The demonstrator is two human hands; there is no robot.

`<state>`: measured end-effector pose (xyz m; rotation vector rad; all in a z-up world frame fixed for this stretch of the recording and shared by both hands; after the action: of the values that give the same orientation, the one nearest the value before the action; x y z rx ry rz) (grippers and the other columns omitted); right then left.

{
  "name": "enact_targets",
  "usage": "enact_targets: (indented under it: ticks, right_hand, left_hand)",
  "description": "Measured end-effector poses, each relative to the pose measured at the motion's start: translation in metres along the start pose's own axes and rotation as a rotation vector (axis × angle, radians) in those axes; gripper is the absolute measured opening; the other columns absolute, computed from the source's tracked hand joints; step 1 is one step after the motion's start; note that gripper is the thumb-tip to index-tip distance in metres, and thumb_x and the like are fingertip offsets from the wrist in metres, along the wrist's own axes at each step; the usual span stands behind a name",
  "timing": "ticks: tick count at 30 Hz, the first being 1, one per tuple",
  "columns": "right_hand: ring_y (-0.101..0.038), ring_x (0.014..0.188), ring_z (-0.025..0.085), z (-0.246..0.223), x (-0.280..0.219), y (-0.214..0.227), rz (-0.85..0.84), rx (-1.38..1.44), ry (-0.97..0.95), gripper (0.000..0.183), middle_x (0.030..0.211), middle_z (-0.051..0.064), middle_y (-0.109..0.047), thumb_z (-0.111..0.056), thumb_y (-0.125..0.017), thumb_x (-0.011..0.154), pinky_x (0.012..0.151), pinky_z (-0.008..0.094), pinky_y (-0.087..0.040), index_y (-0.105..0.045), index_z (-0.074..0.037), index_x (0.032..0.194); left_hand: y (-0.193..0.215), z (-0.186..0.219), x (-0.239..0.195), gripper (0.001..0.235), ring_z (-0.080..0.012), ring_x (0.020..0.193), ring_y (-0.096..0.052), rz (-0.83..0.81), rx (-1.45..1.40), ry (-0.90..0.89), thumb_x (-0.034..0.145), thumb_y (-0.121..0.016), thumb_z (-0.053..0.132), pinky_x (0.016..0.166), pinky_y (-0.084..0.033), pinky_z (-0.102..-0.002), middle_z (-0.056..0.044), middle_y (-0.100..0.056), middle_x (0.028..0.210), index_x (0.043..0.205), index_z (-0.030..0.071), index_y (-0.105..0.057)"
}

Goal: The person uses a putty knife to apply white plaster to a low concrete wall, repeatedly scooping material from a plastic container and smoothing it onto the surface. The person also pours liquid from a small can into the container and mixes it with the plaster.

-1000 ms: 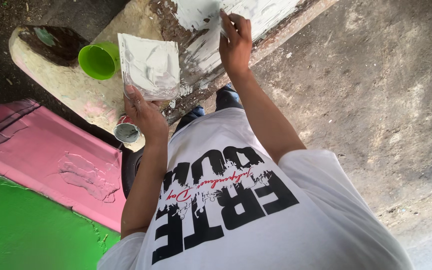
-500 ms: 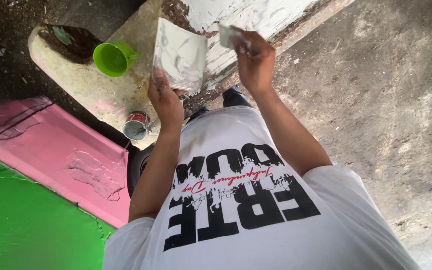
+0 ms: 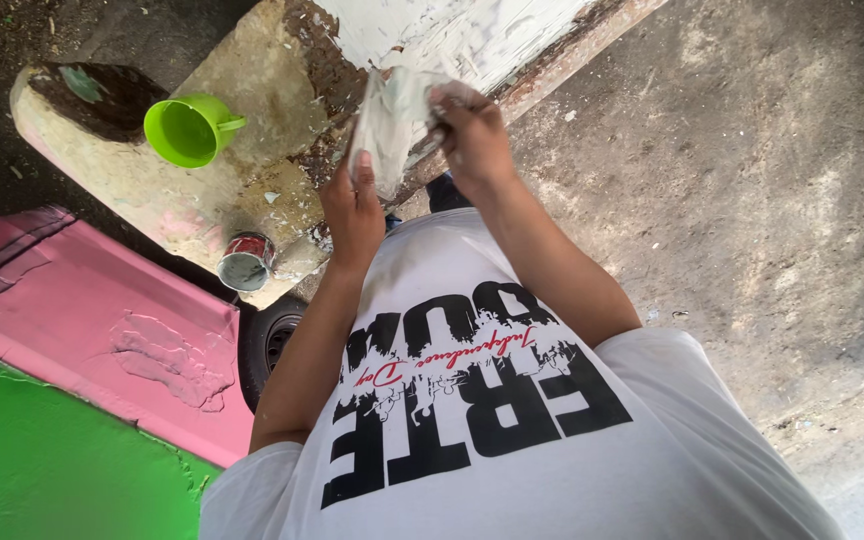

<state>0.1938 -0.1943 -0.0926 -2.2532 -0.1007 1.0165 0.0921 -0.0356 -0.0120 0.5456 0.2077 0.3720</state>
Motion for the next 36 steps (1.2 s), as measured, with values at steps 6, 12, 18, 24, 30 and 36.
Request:
enact_targets:
  ticks: [6, 12, 18, 24, 30, 36]
  right_hand:
    - [-0.059, 0.065, 0.011, -0.067, 0.007, 0.099, 0.165, -0.053, 0.25, 0.011, 0.082, 0.008, -0.07, -0.003, -0.068, 0.1, 0.057, 0.024, -0.047, -0.071, -0.004, 0.09]
    - [-0.058, 0.065, 0.008, -0.06, 0.013, 0.137, 0.285, -0.347, 0.329, 0.008, 0.081, 0.005, -0.072, -0.008, -0.071, 0.101, 0.058, 0.022, -0.047, -0.074, -0.006, 0.094]
    - [-0.05, 0.057, 0.007, -0.025, 0.01, 0.112, 0.307, -0.703, 0.321, 0.016, 0.08, 0.005, -0.074, -0.009, -0.07, 0.101, 0.05, 0.021, -0.038, -0.077, -0.007, 0.114]
    - [-0.069, 0.073, 0.01, -0.024, 0.029, 0.076, 0.231, -1.179, 0.803, 0.035, 0.105, 0.009, -0.071, 0.011, -0.056, 0.094, 0.053, 0.022, -0.058, -0.074, -0.004, 0.119]
    - [-0.064, 0.087, 0.02, 0.069, -0.012, 0.008, -0.222, -1.543, 0.98, 0.044, 0.095, 0.008, -0.067, 0.015, -0.059, 0.087, 0.069, 0.025, -0.065, -0.073, -0.003, 0.125]
    - [-0.07, 0.085, 0.018, -0.017, 0.021, 0.057, 0.149, -1.324, 1.1, 0.024, 0.106, 0.015, -0.068, 0.016, -0.059, 0.096, 0.064, 0.022, -0.06, -0.071, 0.0, 0.11]
  left_hand:
    - [0.013, -0.032, -0.001, 0.051, -0.0153, 0.086, -0.075, 0.132, -0.299, 0.279, 0.114, -0.045, 0.042, 0.067, -0.064, -0.031, -0.012, -0.075, 0.103, 0.13, -0.002, -0.066]
    - [0.025, -0.034, 0.007, 0.052, -0.0155, 0.094, -0.072, 0.151, -0.59, 0.304, 0.111, -0.05, 0.041, 0.073, -0.068, -0.032, -0.012, -0.069, 0.111, 0.129, -0.007, -0.061]
    - [0.026, -0.026, 0.007, 0.054, -0.0198, 0.11, -0.07, 0.141, -0.693, 0.312, 0.111, -0.05, 0.042, 0.087, -0.068, -0.037, -0.016, -0.065, 0.123, 0.134, -0.007, -0.056]
    - [0.04, -0.026, 0.003, 0.059, -0.0233, 0.114, -0.07, 0.144, -0.681, 0.296, 0.11, -0.049, 0.044, 0.091, -0.068, -0.038, -0.019, -0.064, 0.129, 0.138, -0.008, -0.053]
    - [0.049, -0.03, -0.004, 0.057, -0.0192, 0.107, -0.068, 0.18, -0.627, 0.335, 0.114, -0.048, 0.043, 0.089, -0.065, -0.035, -0.016, -0.063, 0.12, 0.137, -0.008, -0.057]
    - [0.058, -0.033, -0.007, 0.054, -0.0177, 0.109, -0.069, 0.223, -0.67, 0.339, 0.11, -0.048, 0.042, 0.088, -0.066, -0.034, -0.014, -0.065, 0.124, 0.133, -0.006, -0.056]
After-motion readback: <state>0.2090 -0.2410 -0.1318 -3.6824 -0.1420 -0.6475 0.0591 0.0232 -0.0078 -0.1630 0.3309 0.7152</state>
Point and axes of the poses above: each hand's wrist, its own x-axis towards the middle knuckle, its own y-axis out of the back of the hand, z = x × y, the point moved 6 cm from there along x, towards the middle knuckle
